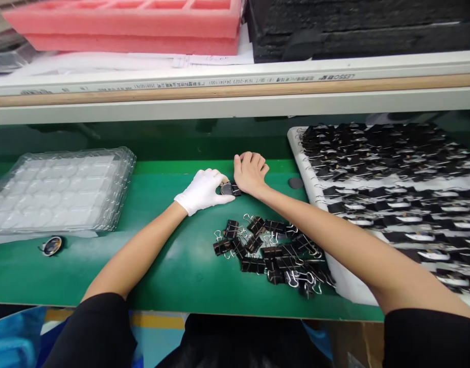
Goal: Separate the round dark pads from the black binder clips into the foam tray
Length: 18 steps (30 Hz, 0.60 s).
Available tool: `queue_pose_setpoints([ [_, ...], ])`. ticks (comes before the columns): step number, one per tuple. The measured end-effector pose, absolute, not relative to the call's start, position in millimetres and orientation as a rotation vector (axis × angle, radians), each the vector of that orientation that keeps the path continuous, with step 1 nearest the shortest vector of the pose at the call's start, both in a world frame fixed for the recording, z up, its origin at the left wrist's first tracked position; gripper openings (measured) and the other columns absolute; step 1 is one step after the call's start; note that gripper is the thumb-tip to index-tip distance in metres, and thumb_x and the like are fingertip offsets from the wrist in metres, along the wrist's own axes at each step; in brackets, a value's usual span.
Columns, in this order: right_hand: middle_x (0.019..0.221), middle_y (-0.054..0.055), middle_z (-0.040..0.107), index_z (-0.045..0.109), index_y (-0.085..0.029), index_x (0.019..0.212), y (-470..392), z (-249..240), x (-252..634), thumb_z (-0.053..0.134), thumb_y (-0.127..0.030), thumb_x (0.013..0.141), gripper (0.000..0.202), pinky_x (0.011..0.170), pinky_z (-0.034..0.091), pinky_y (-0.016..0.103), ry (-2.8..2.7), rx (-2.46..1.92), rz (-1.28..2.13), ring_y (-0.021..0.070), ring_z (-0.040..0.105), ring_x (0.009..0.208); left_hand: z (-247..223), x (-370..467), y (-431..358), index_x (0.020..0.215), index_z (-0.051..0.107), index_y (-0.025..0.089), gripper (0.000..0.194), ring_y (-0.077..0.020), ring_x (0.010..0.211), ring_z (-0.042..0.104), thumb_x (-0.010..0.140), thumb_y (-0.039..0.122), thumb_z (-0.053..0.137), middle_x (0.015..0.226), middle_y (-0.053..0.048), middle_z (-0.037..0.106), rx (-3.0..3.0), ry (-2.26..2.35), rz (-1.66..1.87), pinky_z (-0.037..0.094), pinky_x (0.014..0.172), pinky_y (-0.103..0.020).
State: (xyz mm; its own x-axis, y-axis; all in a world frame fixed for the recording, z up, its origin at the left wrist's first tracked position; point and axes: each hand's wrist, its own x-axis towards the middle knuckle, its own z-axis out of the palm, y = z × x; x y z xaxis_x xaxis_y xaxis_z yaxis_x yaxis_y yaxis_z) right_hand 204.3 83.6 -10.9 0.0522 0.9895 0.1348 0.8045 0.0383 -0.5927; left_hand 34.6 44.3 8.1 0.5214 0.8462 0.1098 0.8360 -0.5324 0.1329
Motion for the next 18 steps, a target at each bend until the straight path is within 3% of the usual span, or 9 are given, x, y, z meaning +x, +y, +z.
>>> queue_pose_setpoints([
  [5, 0.141, 0.016, 0.048, 0.052, -0.024, 0.126, 82.0, 5.5, 209.0, 0.028, -0.055, 0.107, 0.044, 0.116, 0.029, 0.058, -1.633, -1.752, 0.544, 0.0337, 0.038, 0.142, 10.9, 38.9, 33.0, 0.099, 0.073, 0.021, 0.041, -0.029, 0.098, 0.065, 0.086, 0.06, 0.071, 0.098, -0.008, 0.071, 2.698, 1.611, 0.278, 0.043, 0.085, -0.04],
  [8, 0.129, 0.014, 0.059, 0.058, -0.023, 0.12, 67.7, 26.5, 237.0, 0.042, -0.055, 0.102, 0.041, 0.108, 0.04, 0.054, -1.956, -1.456, 0.659, 0.0322, 0.052, 0.125, 9.6, 34.1, 19.7, 0.105, 0.074, 0.019, 0.049, -0.0317, 0.1, 0.065, 0.086, 0.064, 0.068, 0.1, -0.011, 0.071, 2.618, 1.85, 0.359, 0.045, 0.087, -0.043],
  [11, 0.112, 0.01, 0.069, 0.07, -0.022, 0.106, 42.9, 39.4, 274.9, 0.068, -0.05, 0.087, 0.034, 0.1, 0.048, 0.043, -2.568, -0.941, 0.93, 0.0278, 0.062, 0.107, 8.8, 23.8, 9.6, 0.142, 0.061, 0.021, 0.074, -0.0364, 0.12, 0.061, 0.085, 0.067, 0.069, 0.139, -0.016, 0.062, 2.713, 1.768, 0.427, 0.045, 0.095, -0.046],
  [14, 0.106, 0.009, 0.072, 0.076, -0.022, 0.1, 21.4, 37.6, 300.5, 0.07, -0.042, 0.084, 0.026, 0.091, 0.05, 0.039, -2.771, -0.872, 1.051, 0.0259, 0.066, 0.1, 11.3, 17.7, 5.7, 0.155, 0.049, 0.036, 0.061, -0.0331, 0.13, 0.055, 0.097, 0.054, 0.059, 0.163, -0.009, 0.043, 2.941, 1.376, 0.294, 0.043, 0.1, -0.045],
  [16, 0.102, 0.008, 0.073, 0.076, -0.021, 0.093, 15.6, 32.4, 306.8, 0.066, -0.04, 0.087, 0.022, 0.091, 0.051, 0.039, -2.741, -0.89, 1.061, 0.0253, 0.068, 0.097, 13.7, 19.6, 4.2, 0.149, 0.055, 0.037, 0.049, -0.0295, 0.124, 0.058, 0.102, 0.047, 0.05, 0.156, -0.008, 0.051, 2.985, 1.324, 0.229, 0.043, 0.098, -0.043],
  [18, 0.106, 0.009, 0.074, 0.074, -0.021, 0.086, 17.2, 27.8, 306.9, 0.065, -0.039, 0.088, 0.02, 0.096, 0.05, 0.039, -2.629, -0.878, 1.032, 0.0256, 0.068, 0.104, 15.2, 24.8, 1.7, 0.142, 0.062, 0.031, 0.047, -0.0299, 0.113, 0.06, 0.102, 0.052, 0.049, 0.134, -0.011, 0.064, 2.935, 1.526, 0.238, 0.043, 0.094, -0.045],
])
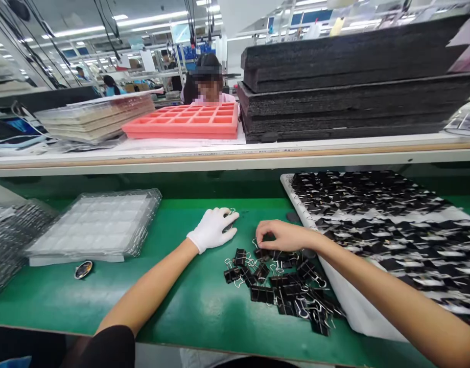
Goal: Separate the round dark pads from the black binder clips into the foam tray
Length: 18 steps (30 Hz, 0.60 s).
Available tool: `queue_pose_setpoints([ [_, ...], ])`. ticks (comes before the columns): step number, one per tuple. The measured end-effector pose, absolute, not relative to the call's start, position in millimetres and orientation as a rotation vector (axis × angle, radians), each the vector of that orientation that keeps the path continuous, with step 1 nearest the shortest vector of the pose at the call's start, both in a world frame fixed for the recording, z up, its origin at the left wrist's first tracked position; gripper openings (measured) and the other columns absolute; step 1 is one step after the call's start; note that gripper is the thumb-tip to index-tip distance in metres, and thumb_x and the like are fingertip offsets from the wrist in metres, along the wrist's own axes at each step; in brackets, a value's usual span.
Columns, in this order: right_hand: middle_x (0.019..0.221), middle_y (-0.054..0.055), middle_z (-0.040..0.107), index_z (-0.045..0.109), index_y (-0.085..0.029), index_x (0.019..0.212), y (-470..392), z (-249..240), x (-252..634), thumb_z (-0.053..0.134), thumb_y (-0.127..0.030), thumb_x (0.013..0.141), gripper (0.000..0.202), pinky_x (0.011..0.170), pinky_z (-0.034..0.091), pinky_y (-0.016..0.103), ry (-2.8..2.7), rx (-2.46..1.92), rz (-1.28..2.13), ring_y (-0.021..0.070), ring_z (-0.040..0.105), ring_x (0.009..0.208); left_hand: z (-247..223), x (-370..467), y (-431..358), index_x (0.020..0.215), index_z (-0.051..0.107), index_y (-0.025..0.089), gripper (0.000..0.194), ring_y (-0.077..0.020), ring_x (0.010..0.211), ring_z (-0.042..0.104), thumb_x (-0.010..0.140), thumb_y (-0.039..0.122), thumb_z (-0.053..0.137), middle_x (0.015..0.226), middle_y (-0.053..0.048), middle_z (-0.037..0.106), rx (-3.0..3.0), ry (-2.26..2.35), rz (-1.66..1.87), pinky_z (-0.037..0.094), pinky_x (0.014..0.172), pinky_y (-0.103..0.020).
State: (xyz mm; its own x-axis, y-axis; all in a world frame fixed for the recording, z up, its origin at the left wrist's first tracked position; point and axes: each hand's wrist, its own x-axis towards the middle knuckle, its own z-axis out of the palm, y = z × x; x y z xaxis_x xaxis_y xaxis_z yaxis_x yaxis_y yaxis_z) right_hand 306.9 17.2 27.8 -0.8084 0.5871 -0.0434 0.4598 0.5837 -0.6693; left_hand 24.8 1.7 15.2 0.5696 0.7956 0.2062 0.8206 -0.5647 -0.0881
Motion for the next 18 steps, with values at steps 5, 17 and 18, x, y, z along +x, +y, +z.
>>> queue_pose_setpoints([
  [5, 0.108, 0.009, 0.075, 0.063, -0.022, 0.079, 35.1, 21.3, 295.9, 0.058, -0.03, 0.091, 0.015, 0.084, 0.049, 0.032, -2.098, -1.378, 0.867, 0.0232, 0.069, 0.099, 18.6, 26.1, -3.4, 0.134, 0.066, 0.02, 0.077, -0.0398, 0.113, 0.057, 0.088, 0.08, 0.052, 0.117, -0.019, 0.066, -2.256, -1.716, -0.243, 0.041, 0.092, -0.054],
  [17, 0.074, 0.001, 0.065, 0.05, -0.022, 0.066, 48.3, 31.0, 270.8, 0.057, -0.026, 0.091, 0.026, 0.064, 0.035, 0.028, -2.405, -1.473, 0.769, 0.0173, 0.057, 0.07, 39.5, -4.5, 11.5, 0.145, 0.056, 0.022, 0.074, -0.0328, 0.103, 0.068, 0.094, 0.075, 0.05, 0.123, -0.015, 0.069, -2.649, -1.416, 0.185, 0.047, 0.084, -0.041],
  [18, 0.075, 0.001, 0.065, 0.051, -0.022, 0.067, 50.3, 31.9, 269.4, 0.057, -0.027, 0.092, 0.026, 0.064, 0.035, 0.028, -2.444, -1.441, 0.792, 0.0173, 0.057, 0.071, 37.1, 1.7, 10.2, 0.139, 0.061, 0.021, 0.073, -0.0318, 0.095, 0.069, 0.095, 0.078, 0.046, 0.112, -0.014, 0.071, -2.605, -1.449, 0.164, 0.046, 0.079, -0.04],
])
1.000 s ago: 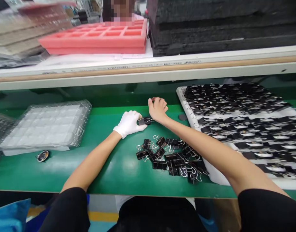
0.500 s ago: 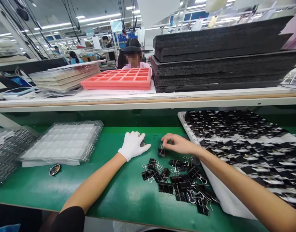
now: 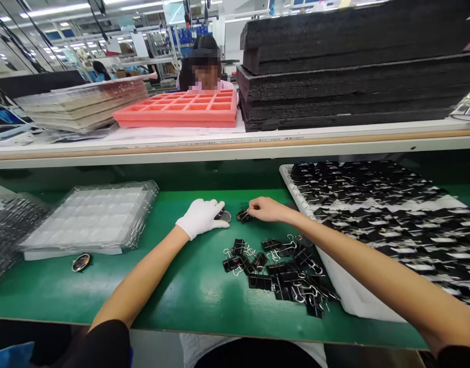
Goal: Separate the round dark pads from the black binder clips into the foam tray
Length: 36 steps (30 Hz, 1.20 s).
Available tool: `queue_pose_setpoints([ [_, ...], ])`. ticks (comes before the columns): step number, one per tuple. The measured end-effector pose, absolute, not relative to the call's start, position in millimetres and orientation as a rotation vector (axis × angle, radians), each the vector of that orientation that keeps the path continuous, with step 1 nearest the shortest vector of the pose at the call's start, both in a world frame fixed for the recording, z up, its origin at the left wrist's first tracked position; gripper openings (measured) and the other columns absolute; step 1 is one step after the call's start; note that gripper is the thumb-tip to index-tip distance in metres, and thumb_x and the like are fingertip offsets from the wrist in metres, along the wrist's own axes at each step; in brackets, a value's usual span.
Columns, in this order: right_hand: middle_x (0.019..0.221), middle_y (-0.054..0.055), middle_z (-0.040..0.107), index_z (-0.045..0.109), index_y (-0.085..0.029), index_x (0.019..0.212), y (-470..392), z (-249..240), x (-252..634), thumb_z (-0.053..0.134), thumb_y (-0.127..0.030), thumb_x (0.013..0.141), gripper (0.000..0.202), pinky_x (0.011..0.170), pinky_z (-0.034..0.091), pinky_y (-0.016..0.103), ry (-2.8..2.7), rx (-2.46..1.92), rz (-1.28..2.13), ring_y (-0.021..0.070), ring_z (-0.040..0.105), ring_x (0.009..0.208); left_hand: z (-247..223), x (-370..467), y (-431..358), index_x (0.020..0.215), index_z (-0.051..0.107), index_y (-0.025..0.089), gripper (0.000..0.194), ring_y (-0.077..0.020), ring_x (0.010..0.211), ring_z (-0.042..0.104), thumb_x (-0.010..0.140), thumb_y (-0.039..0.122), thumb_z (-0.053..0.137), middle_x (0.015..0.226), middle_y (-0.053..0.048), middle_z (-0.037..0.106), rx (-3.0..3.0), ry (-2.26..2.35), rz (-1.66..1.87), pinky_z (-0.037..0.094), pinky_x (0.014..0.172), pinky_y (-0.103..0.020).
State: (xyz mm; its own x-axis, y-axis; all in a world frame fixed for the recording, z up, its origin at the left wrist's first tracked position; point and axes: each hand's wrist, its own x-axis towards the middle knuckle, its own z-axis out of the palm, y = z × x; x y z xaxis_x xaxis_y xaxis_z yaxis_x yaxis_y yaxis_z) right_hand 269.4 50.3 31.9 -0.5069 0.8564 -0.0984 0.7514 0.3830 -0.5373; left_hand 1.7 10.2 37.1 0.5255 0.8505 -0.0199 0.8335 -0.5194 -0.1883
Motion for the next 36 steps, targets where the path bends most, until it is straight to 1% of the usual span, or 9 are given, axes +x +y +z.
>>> queue_pose_setpoints([
  [3, 0.084, 0.005, 0.069, 0.058, -0.022, 0.074, 54.8, 35.4, 264.1, 0.056, -0.043, 0.096, 0.031, 0.071, 0.041, 0.032, -2.516, -1.469, 0.712, 0.0222, 0.062, 0.081, 31.4, 11.5, 8.1, 0.133, 0.063, 0.022, 0.079, -0.0302, 0.085, 0.069, 0.09, 0.085, 0.046, 0.102, -0.012, 0.07, -2.526, -1.517, 0.084, 0.043, 0.072, -0.038],
  [6, 0.115, 0.014, 0.07, 0.067, -0.022, 0.1, 57.7, 39.2, 255.7, 0.047, -0.058, 0.101, 0.041, 0.092, 0.046, 0.044, -2.425, -1.542, 0.511, 0.0335, 0.063, 0.111, 28.6, 6.2, 13.0, 0.144, 0.058, 0.025, 0.081, -0.0313, 0.1, 0.067, 0.085, 0.081, 0.061, 0.123, -0.013, 0.068, -2.595, -1.399, -0.033, 0.045, 0.081, -0.039],
  [9, 0.137, 0.017, 0.063, 0.063, -0.022, 0.126, 64.4, 38.0, 243.5, 0.038, -0.048, 0.105, 0.041, 0.108, 0.042, 0.056, -2.396, -1.397, 0.473, 0.0358, 0.055, 0.131, 24.4, -2.4, 21.1, 0.141, 0.062, 0.028, 0.061, -0.0281, 0.108, 0.065, 0.093, 0.064, 0.064, 0.128, -0.009, 0.067, -2.744, -1.312, -0.127, 0.046, 0.089, -0.038],
  [11, 0.146, 0.017, 0.058, 0.058, -0.021, 0.137, 72.0, 33.1, 233.7, 0.035, -0.042, 0.105, 0.044, 0.114, 0.036, 0.058, -2.445, -1.232, 0.474, 0.0349, 0.048, 0.14, 20.6, -4.7, 24.7, 0.135, 0.066, 0.028, 0.049, -0.0259, 0.107, 0.064, 0.096, 0.057, 0.064, 0.122, -0.007, 0.07, -2.807, -1.317, -0.179, 0.046, 0.09, -0.037],
  [14, 0.156, 0.016, 0.051, 0.05, -0.02, 0.149, 84.2, 21.8, 218.5, 0.031, -0.041, 0.106, 0.052, 0.119, 0.03, 0.059, -2.474, -1.133, 0.501, 0.0339, 0.037, 0.15, 16.2, -4.0, 26.0, 0.129, 0.07, 0.026, 0.044, -0.0253, 0.103, 0.065, 0.095, 0.054, 0.065, 0.114, -0.007, 0.071, -2.823, -1.324, -0.237, 0.045, 0.087, -0.036],
  [21, 0.163, 0.021, 0.037, 0.039, -0.021, 0.156, 92.2, -6.9, 202.7, 0.023, -0.049, 0.105, 0.06, 0.12, 0.024, 0.069, -2.095, -1.653, 0.464, 0.0356, 0.024, 0.156, 12.5, 3.3, 18.8, 0.116, 0.076, 0.022, 0.042, -0.0245, 0.096, 0.068, 0.091, 0.054, 0.067, 0.101, -0.006, 0.074, -2.809, -1.38, -0.278, 0.042, 0.081, -0.036],
  [26, 0.167, 0.021, 0.03, 0.039, -0.021, 0.155, 92.2, -13.7, 206.2, 0.021, -0.051, 0.105, 0.061, 0.122, 0.02, 0.07, -2.067, -1.713, 0.407, 0.0352, 0.017, 0.158, 8.0, 13.1, 8.8, 0.106, 0.077, 0.019, 0.041, -0.024, 0.087, 0.069, 0.089, 0.054, 0.066, 0.094, -0.007, 0.073, -2.781, -1.475, -0.286, 0.04, 0.076, -0.037],
  [32, 0.169, 0.017, 0.027, 0.04, -0.023, 0.156, 92.6, -15.0, 208.1, 0.012, -0.058, 0.106, 0.067, 0.125, 0.012, 0.071, -2.024, -1.776, 0.46, 0.0331, 0.012, 0.161, 6.2, 19.6, 3.0, 0.106, 0.076, 0.018, 0.041, -0.025, 0.087, 0.07, 0.09, 0.054, 0.063, 0.095, -0.009, 0.073, -2.723, -1.545, -0.3, 0.038, 0.075, -0.036],
  [36, 0.169, 0.015, 0.027, 0.042, -0.026, 0.156, 91.4, -13.6, 210.5, 0.004, -0.061, 0.106, 0.072, 0.125, 0.012, 0.071, -2.022, -1.765, 0.49, 0.0323, 0.012, 0.161, 8.0, 22.5, 2.8, 0.107, 0.075, 0.018, 0.042, -0.0252, 0.088, 0.069, 0.093, 0.055, 0.061, 0.094, -0.009, 0.072, -2.716, -1.595, -0.3, 0.037, 0.074, -0.036],
])
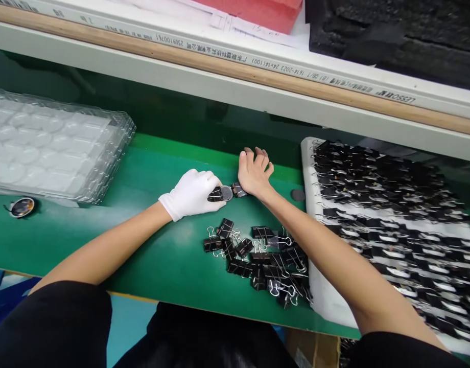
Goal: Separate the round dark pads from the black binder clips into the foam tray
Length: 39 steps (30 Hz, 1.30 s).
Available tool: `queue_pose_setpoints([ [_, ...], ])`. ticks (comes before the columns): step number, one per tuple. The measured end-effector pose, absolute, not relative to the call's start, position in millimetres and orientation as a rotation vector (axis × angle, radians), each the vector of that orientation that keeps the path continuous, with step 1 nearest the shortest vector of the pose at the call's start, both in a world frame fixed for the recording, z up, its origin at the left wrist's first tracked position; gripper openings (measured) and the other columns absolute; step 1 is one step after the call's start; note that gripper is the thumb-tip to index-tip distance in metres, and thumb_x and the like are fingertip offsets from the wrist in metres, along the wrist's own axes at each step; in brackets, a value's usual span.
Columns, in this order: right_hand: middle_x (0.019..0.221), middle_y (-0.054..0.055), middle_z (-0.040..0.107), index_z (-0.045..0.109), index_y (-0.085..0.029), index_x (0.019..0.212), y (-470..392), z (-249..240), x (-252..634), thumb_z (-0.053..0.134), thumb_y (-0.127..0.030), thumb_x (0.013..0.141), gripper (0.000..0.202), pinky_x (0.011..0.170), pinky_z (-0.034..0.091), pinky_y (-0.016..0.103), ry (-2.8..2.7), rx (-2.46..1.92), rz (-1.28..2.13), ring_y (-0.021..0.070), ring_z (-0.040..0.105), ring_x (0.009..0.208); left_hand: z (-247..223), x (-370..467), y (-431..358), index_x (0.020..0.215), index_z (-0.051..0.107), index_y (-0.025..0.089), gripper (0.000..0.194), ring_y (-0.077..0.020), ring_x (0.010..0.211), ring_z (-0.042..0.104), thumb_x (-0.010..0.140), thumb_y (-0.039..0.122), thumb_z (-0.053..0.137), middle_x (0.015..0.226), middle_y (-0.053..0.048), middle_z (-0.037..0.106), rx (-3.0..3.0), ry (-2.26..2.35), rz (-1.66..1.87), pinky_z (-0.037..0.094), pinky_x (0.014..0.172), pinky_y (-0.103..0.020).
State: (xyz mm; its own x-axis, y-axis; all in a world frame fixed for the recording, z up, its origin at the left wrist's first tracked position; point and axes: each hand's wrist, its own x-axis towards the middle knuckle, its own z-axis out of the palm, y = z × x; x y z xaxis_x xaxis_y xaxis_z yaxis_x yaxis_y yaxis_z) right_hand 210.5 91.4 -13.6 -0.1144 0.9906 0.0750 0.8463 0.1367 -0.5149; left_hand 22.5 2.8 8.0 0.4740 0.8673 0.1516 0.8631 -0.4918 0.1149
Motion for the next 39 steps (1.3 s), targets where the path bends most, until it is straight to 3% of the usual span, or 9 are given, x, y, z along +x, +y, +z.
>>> queue_pose_setpoints([
  [18, 0.168, 0.015, 0.029, 0.048, -0.026, 0.147, 98.8, -19.9, 214.4, 0.004, -0.064, 0.106, 0.071, 0.124, 0.012, 0.074, -2.067, -1.771, 0.519, 0.0339, 0.013, 0.161, -0.7, 35.1, 2.3, 0.118, 0.069, 0.016, 0.048, -0.0289, 0.1, 0.067, 0.099, 0.057, 0.055, 0.105, -0.012, 0.069, 2.613, 1.643, 0.281, 0.038, 0.085, -0.039],
  [30, 0.168, 0.017, 0.033, 0.051, -0.021, 0.146, 92.1, -9.0, 205.3, 0.015, -0.059, 0.106, 0.066, 0.128, 0.005, 0.066, -1.907, -1.766, 0.613, 0.0315, 0.013, 0.162, 4.2, 38.9, -6.0, 0.118, 0.071, 0.019, 0.043, -0.0302, 0.103, 0.069, 0.094, 0.054, 0.065, 0.107, -0.012, 0.072, 2.618, 1.691, 0.389, 0.048, 0.087, -0.039],
  [32, 0.166, 0.017, 0.036, 0.053, -0.021, 0.145, 91.5, -1.7, 207.0, 0.015, -0.059, 0.106, 0.066, 0.128, 0.011, 0.063, -1.831, -1.739, 0.674, 0.0315, 0.019, 0.161, 2.9, 35.8, -6.6, 0.126, 0.068, 0.019, 0.046, -0.0301, 0.108, 0.07, 0.093, 0.052, 0.066, 0.115, -0.012, 0.073, 2.596, 1.674, 0.487, 0.05, 0.091, -0.04],
  [35, 0.149, 0.015, 0.058, 0.062, -0.024, 0.134, 87.3, 7.6, 220.4, 0.014, -0.063, 0.105, 0.068, 0.121, 0.036, 0.052, -1.805, -1.535, 0.88, 0.0284, 0.049, 0.144, 2.9, 29.0, -6.5, 0.129, 0.064, 0.021, 0.047, -0.0249, 0.105, 0.072, 0.093, 0.05, 0.066, 0.12, -0.009, 0.074, 2.366, 1.588, 0.739, 0.053, 0.091, -0.036],
  [37, 0.131, 0.013, 0.069, 0.065, -0.023, 0.124, 81.2, 9.0, 234.8, 0.03, -0.071, 0.101, 0.064, 0.112, 0.046, 0.044, -1.928, -1.263, 1.077, 0.0254, 0.062, 0.126, 5.8, 24.2, -6.5, 0.116, 0.065, 0.022, 0.039, -0.0209, 0.094, 0.073, 0.096, 0.054, 0.06, 0.108, -0.005, 0.077, 2.139, 1.576, 0.859, 0.055, 0.084, -0.032],
  [39, 0.122, 0.012, 0.071, 0.064, -0.02, 0.122, 73.6, 6.5, 248.7, 0.059, -0.07, 0.089, 0.06, 0.107, 0.049, 0.04, -2.082, -0.978, 1.188, 0.0233, 0.065, 0.116, 10.6, 20.6, -7.2, 0.098, 0.063, 0.022, 0.04, -0.0193, 0.079, 0.071, 0.1, 0.06, 0.05, 0.085, -0.001, 0.075, 1.991, 1.616, 0.873, 0.053, 0.076, -0.031],
])
